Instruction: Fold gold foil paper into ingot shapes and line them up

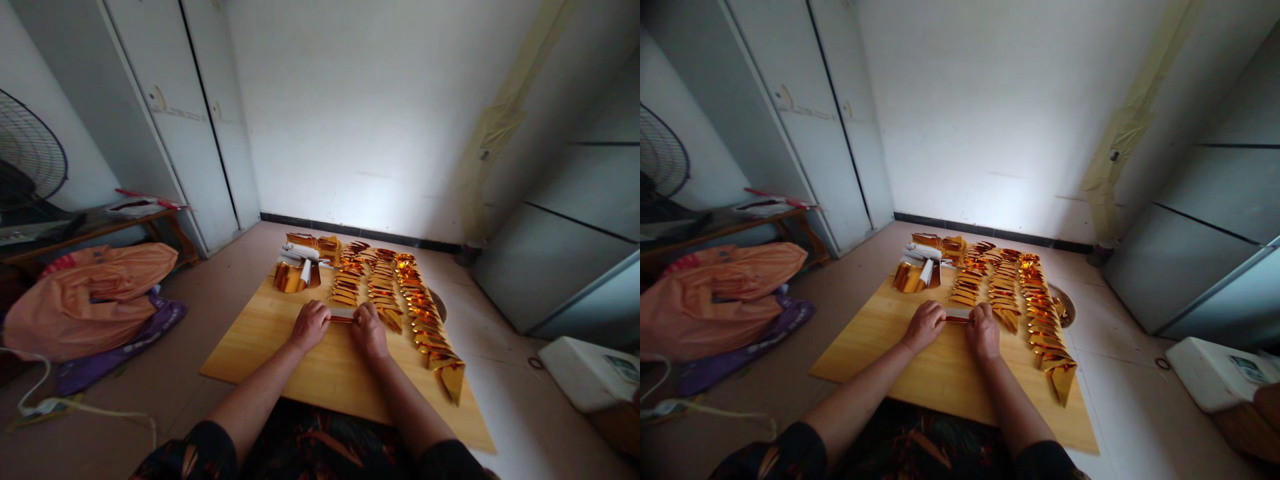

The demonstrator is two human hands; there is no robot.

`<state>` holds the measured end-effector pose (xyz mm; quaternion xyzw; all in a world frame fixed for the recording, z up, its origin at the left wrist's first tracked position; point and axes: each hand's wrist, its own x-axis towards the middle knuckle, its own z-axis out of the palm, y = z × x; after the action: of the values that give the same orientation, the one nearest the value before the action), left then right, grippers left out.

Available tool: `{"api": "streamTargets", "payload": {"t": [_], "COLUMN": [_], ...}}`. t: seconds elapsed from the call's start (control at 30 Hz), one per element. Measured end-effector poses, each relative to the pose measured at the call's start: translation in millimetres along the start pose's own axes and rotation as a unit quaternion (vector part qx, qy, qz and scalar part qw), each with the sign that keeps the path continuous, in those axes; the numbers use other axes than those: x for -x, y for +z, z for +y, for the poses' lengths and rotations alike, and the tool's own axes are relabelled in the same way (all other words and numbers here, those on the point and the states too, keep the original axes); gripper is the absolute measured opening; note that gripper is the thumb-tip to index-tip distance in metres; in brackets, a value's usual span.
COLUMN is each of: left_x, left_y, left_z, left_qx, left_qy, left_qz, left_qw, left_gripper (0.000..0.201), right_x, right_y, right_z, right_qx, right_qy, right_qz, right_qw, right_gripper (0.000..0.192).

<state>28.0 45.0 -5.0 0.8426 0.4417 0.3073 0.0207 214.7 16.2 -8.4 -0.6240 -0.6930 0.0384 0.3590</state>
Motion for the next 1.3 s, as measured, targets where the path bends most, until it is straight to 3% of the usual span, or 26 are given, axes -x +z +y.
{"api": "streamTargets", "payload": {"t": [0.3,0.5,0.7,1.0,1.3], "left_x": [1.4,2.2,1.7,3.5,0.5], "left_y": [-1.7,-2.4,-1.8,1.5,-3.7], "left_z": [0.5,1.2,2.2,-0.4,-3.3], "left_qx": [-0.017,-0.045,-0.02,0.008,0.063], "left_qy": [-0.004,-0.015,-0.005,-0.014,-0.057], "left_qz": [0.004,-0.034,-0.038,-0.063,-0.067], "left_qw": [1.0,0.998,0.999,0.998,0.994], "left_gripper": [0.01,0.01,0.012,0.014,0.014], "right_x": [6.6,8.6,9.2,5.9,0.2], "right_y": [-13.7,-15.3,-9.5,-5.6,-12.8], "right_z": [-7.7,-19.5,-14.1,0.7,21.0], "right_qx": [0.13,0.13,0.126,0.059,-0.014], "right_qy": [-0.099,-0.156,-0.141,-0.06,-0.079], "right_qz": [-0.006,-0.087,-0.083,-0.088,-0.125], "right_qw": [0.987,0.975,0.978,0.993,0.989], "right_gripper": [0.029,0.021,0.016,0.012,0.02]}}
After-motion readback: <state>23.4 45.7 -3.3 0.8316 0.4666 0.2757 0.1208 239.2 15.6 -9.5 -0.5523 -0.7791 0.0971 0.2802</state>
